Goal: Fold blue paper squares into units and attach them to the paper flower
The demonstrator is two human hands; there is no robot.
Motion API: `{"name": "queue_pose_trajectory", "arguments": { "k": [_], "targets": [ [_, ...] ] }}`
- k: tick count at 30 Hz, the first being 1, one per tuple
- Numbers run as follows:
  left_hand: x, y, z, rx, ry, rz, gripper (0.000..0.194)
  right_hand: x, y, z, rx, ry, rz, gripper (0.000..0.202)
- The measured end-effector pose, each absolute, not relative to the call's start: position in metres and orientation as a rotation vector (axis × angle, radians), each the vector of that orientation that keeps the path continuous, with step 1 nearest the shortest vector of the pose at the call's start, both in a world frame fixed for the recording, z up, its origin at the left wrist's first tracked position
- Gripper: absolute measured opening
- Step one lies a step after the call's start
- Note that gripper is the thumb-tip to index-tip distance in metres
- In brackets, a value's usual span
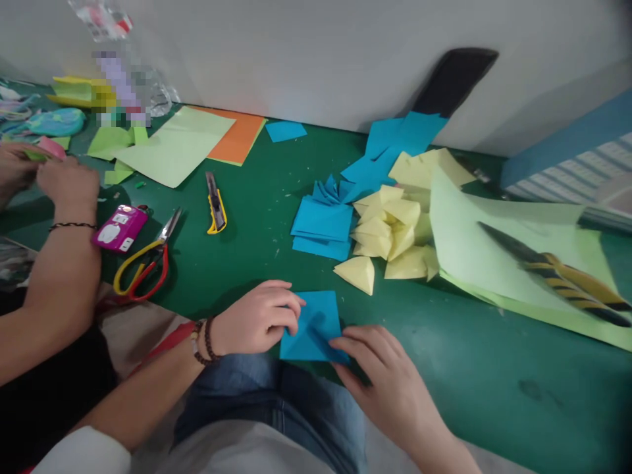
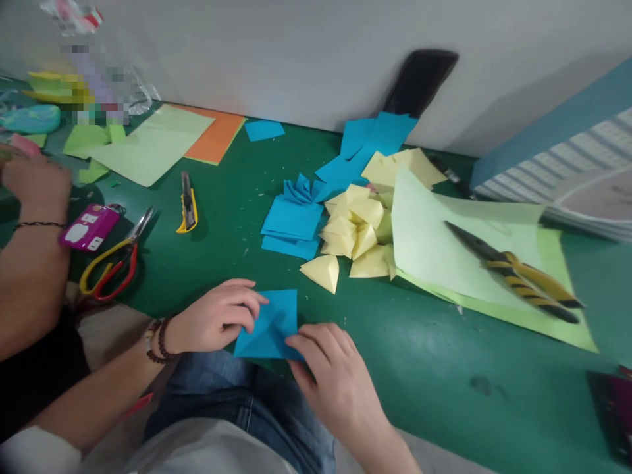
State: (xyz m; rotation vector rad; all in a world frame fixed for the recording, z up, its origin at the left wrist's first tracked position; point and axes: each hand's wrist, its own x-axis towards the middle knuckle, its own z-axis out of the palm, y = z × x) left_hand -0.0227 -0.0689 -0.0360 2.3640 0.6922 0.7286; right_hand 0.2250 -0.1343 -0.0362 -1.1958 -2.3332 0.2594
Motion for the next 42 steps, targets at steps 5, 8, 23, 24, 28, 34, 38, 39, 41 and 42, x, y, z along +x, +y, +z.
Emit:
{"name": "queue_pose_trajectory", "arguments": {
  "k": [5,8,23,24,28,34,38,39,41,42],
  "targets": [
    [-0.026,-0.07,-0.038,2.257,0.612,0.65,0.025,0.233,-0.133,-0.036,-1.051,-2.505,0.061,0.032],
    [-0.027,-0.071,-0.037,2.304,0.592,0.614,0.024,0.233,-0.13,-0.04,-0.852,-2.541,0.047,0.023],
    [-0.014,-0.105,-0.048,2.402,1.183,0.98,0.022,0.198,-0.129,-0.05,-1.527,-1.898,0.276,0.027],
    [-0.014,-0.105,-0.049,2.398,1.168,0.978,0.024,0.195,-0.128,-0.05,-1.555,-1.875,0.257,0.026],
    [-0.018,-0.106,-0.051,2.384,1.17,0.974,0.032,0.19,-0.128,-0.049,-1.566,-1.941,0.215,0.017],
    [-0.019,-0.108,-0.052,2.412,1.218,0.893,0.02,0.19,-0.132,-0.049,-1.541,-1.972,0.223,0.018],
    [-0.018,-0.106,-0.05,2.444,1.188,0.831,0.016,0.188,-0.132,-0.052,-1.563,-1.958,0.184,0.02],
    [-0.018,-0.106,-0.049,2.448,1.188,0.814,0.016,0.188,-0.132,-0.053,-1.57,-1.963,0.17,0.021],
    [-0.017,-0.106,-0.048,2.456,1.183,0.791,0.016,0.188,-0.132,-0.054,-1.576,-1.976,0.157,0.023],
    [-0.017,-0.106,-0.048,2.46,1.181,0.785,0.016,0.188,-0.132,-0.055,-1.577,-1.982,0.158,0.023]
  ]
}}
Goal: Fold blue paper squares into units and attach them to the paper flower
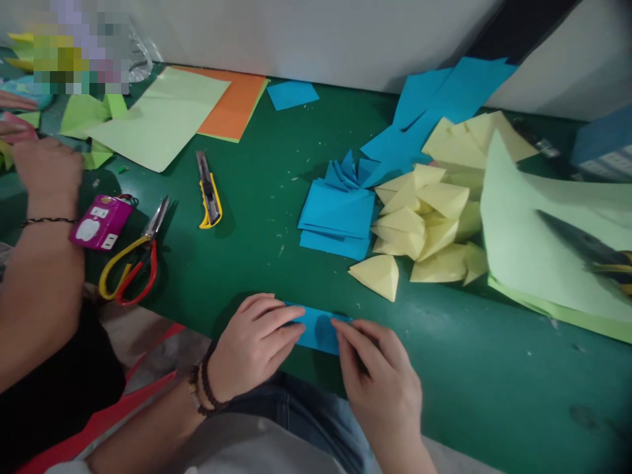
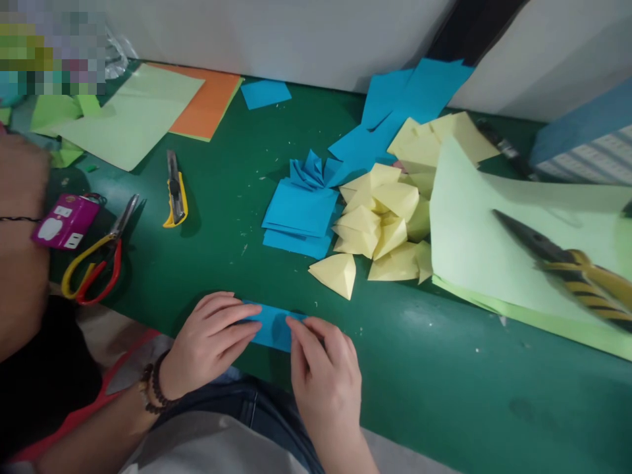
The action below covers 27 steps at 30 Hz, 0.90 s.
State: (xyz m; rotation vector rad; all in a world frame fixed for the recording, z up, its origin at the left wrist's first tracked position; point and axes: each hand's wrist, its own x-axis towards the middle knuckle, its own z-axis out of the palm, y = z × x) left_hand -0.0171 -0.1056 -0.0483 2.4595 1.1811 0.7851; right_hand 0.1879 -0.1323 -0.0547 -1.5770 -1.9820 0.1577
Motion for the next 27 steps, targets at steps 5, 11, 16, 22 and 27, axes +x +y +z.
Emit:
{"name": "queue_pose_trajectory", "arguments": {
  "k": [5,11,16,22,27],
  "targets": [
    [-0.0167,-0.1052,-0.0475,2.462,1.183,0.774,0.016,0.1881,-0.1328,-0.0544,-1.598,-1.99,0.15,0.025],
    [-0.0158,-0.104,-0.0458,2.47,1.195,0.758,0.016,0.1866,-0.1302,-0.0541,-1.618,-1.99,0.108,0.021],
    [-0.016,-0.1038,-0.0461,2.464,1.191,0.741,0.017,0.1868,-0.1304,-0.0548,-1.621,-1.981,0.118,0.022],
    [-0.0169,-0.1038,-0.0458,2.461,1.191,0.719,0.019,0.1864,-0.1304,-0.0548,-1.62,-1.982,0.116,0.023],
    [-0.0172,-0.1042,-0.0457,2.454,1.2,0.718,0.02,0.1868,-0.1307,-0.0552,-1.639,-1.977,0.119,0.024]
  ]
}}
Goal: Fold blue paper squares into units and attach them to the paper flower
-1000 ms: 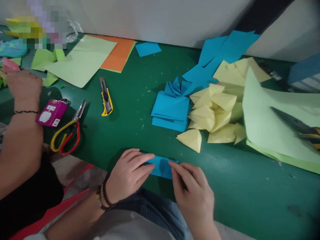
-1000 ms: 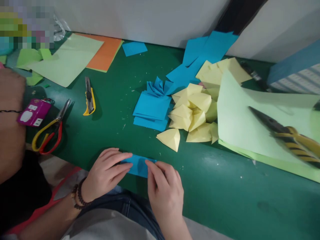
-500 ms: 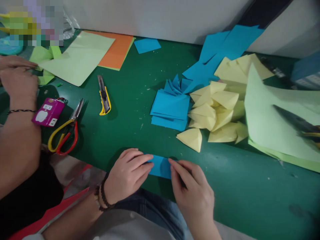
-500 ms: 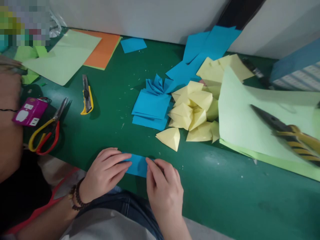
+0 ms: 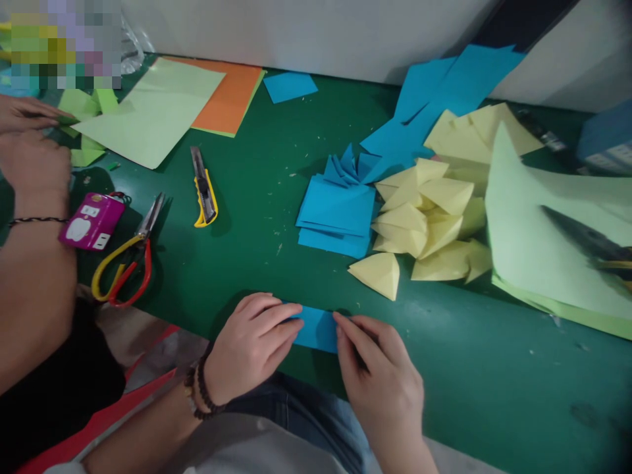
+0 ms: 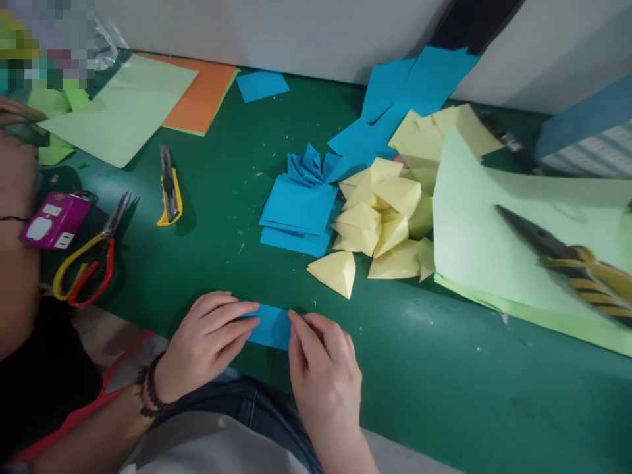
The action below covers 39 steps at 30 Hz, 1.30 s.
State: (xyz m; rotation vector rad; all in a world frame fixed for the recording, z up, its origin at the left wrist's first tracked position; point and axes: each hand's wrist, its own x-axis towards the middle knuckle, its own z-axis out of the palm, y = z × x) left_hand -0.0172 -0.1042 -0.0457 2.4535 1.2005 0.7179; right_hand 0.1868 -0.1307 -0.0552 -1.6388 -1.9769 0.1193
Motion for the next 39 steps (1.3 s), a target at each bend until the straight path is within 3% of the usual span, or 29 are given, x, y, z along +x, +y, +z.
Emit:
{"name": "queue_pose_trajectory", "arguments": {
  "k": [25,31,39],
  "targets": [
    [-0.02,-0.102,-0.043,2.491,1.167,0.68,0.022,0.187,-0.128,-0.059,-1.616,-1.974,0.088,0.021],
    [-0.02,-0.101,-0.042,2.556,1.126,0.718,0.022,0.189,-0.15,-0.035,-1.559,-1.863,0.099,0.027],
    [-0.021,-0.105,-0.048,2.48,1.159,0.732,0.025,0.149,-0.196,-0.039,-1.384,-1.802,0.972,0.02]
  ]
}}
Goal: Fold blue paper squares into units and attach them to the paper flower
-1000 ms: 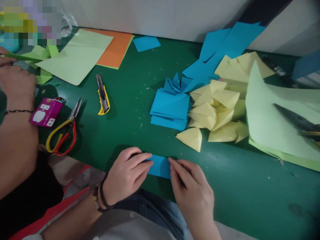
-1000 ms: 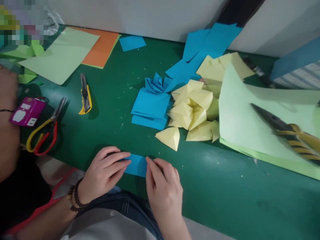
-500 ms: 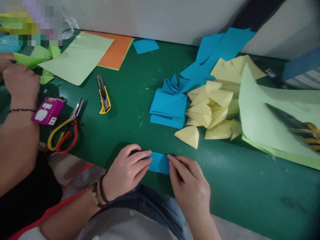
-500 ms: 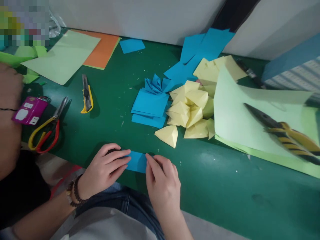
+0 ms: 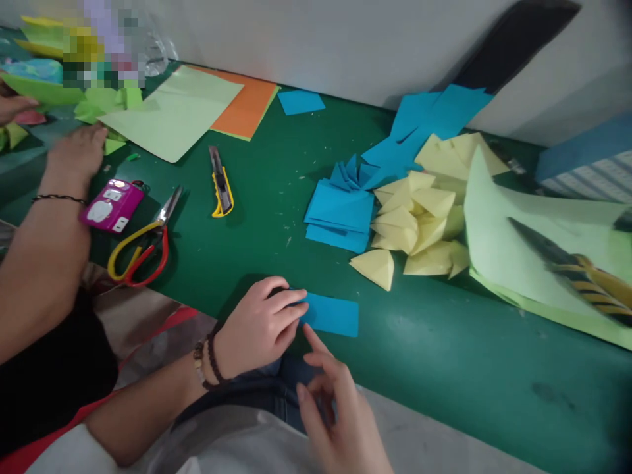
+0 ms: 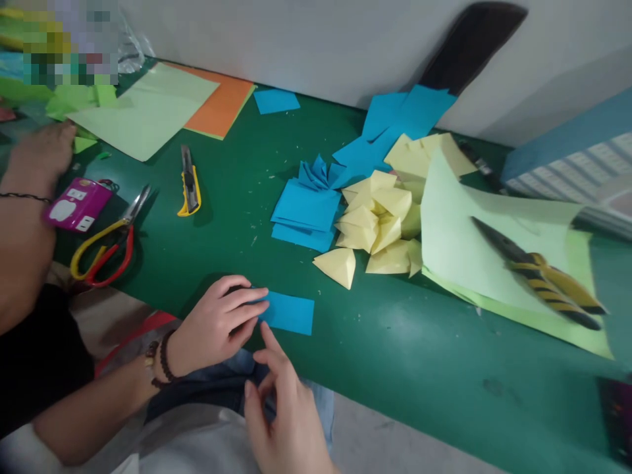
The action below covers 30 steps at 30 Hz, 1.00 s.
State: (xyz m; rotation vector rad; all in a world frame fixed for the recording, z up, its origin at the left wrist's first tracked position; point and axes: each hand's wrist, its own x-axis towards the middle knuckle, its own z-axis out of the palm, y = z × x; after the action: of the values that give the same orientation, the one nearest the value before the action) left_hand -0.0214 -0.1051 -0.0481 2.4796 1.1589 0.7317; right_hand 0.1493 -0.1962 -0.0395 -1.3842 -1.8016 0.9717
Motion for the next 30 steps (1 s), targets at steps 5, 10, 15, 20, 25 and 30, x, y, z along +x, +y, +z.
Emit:
{"name": "queue_pose_trajectory", "arguments": {
  "k": [5,10,15,20,25,30],
  "targets": [
    [-0.022,-0.106,-0.048,2.47,1.152,0.708,0.026,0.138,-0.201,-0.044,-1.58,-1.642,1.099,0.017],
    [-0.022,-0.106,-0.049,2.475,1.161,0.722,0.025,0.149,-0.2,-0.043,-1.628,-1.5,1.196,0.018],
    [-0.022,-0.107,-0.049,2.48,1.186,0.724,0.024,0.171,-0.202,-0.035,-1.824,-1.28,1.051,0.022],
    [-0.027,-0.103,-0.041,2.521,1.127,0.608,0.03,0.194,-0.201,-0.032,-1.912,-1.43,0.637,0.022],
    [-0.036,-0.089,-0.033,2.585,0.95,0.454,0.033,0.188,-0.17,-0.039,-1.658,-1.947,-0.013,0.003],
    [-0.043,-0.081,-0.038,2.607,0.866,0.393,0.038,0.163,-0.147,-0.047,-1.61,-2.146,-0.045,0.019]
  ]
}}
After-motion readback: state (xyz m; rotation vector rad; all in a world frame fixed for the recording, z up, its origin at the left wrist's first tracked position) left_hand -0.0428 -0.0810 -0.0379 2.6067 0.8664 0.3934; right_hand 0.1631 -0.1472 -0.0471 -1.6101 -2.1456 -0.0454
